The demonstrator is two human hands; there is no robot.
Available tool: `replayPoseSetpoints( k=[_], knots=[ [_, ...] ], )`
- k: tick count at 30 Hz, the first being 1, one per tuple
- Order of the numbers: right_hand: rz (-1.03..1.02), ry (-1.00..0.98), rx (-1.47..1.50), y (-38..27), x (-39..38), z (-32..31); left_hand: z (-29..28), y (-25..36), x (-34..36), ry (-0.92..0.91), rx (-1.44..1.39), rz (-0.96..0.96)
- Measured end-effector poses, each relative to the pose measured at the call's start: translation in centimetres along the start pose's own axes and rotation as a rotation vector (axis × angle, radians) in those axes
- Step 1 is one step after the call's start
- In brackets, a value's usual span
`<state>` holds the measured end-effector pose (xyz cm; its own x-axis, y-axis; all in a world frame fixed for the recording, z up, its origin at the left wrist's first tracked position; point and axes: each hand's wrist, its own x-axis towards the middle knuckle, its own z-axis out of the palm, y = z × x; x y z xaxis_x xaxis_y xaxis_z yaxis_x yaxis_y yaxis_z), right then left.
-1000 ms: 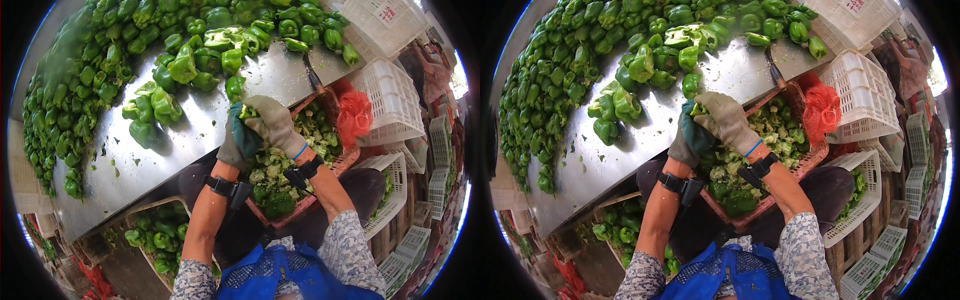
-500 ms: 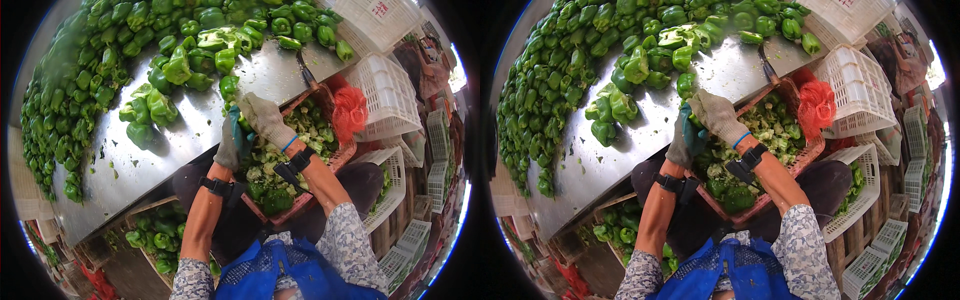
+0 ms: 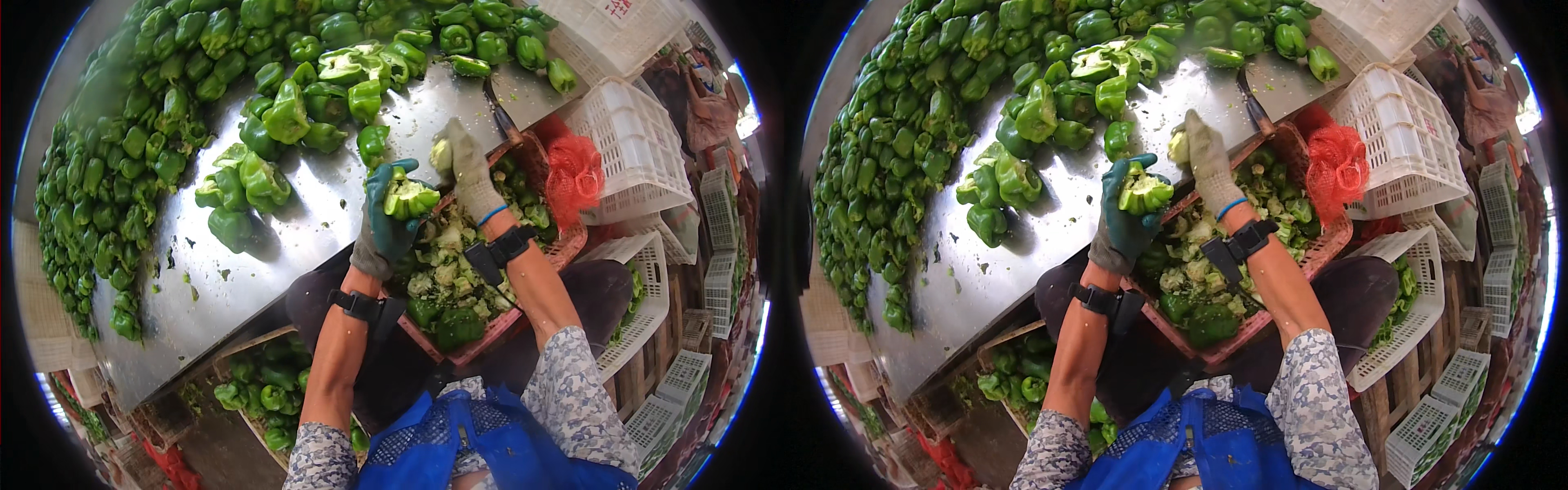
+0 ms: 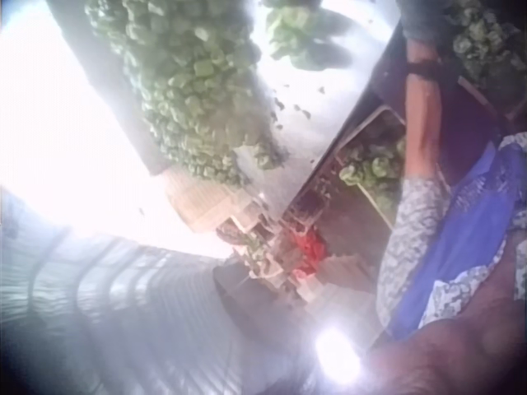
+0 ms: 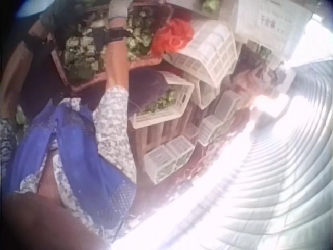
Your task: The person picks up green peppers from a metal table, pulls out the stems by hand, and breaks the peppers into pieces. They drop the pepper pieces and stems into a pink basket, repeating this process with several peppers.
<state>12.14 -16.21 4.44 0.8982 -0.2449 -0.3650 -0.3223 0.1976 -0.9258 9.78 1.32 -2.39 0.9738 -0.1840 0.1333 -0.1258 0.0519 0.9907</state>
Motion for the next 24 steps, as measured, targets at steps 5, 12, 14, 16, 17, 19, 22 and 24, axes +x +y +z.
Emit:
replayPoseSetpoints(
  k=[5, 12, 14, 16, 17, 19, 22, 24],
  knots=[
    [-0.827, 0.245, -1.140, 0.8, 2.6, -3.2, 1.6, 3.4, -0.8, -0.203, -0.277, -0.013],
    [-0.317, 0.039, 0.206, 4.0, -4.9, -7.0, 3.4, 3.3, -1.9, -0.152, 0.413, 0.076],
    [-0.234, -0.137, 0.678, 9.5, -5.0, -10.4, 5.6, 5.0, -3.0, -0.071, 0.712, 0.205],
    [-0.063, -0.003, 0.982, 11.4, -7.1, -5.3, 7.7, 6.2, -4.1, -0.391, 0.972, 0.059],
    [-0.049, 0.278, 0.507, 17.4, -5.6, -9.3, 9.5, 6.2, -4.2, -0.456, 0.869, 0.045],
    [0.002, 0.065, 0.465, 9.8, -10.3, -3.9, 7.2, 5.7, -5.0, -0.304, 0.454, -0.284],
    [-0.295, -0.036, 0.091, 8.7, -11.0, -6.9, 5.9, 4.1, -5.2, -0.295, 0.208, 0.097],
    [-0.566, -0.035, -0.449, 7.3, -12.5, -7.7, 6.1, 5.5, -5.3, -0.326, -0.248, -0.355]
  ],
)
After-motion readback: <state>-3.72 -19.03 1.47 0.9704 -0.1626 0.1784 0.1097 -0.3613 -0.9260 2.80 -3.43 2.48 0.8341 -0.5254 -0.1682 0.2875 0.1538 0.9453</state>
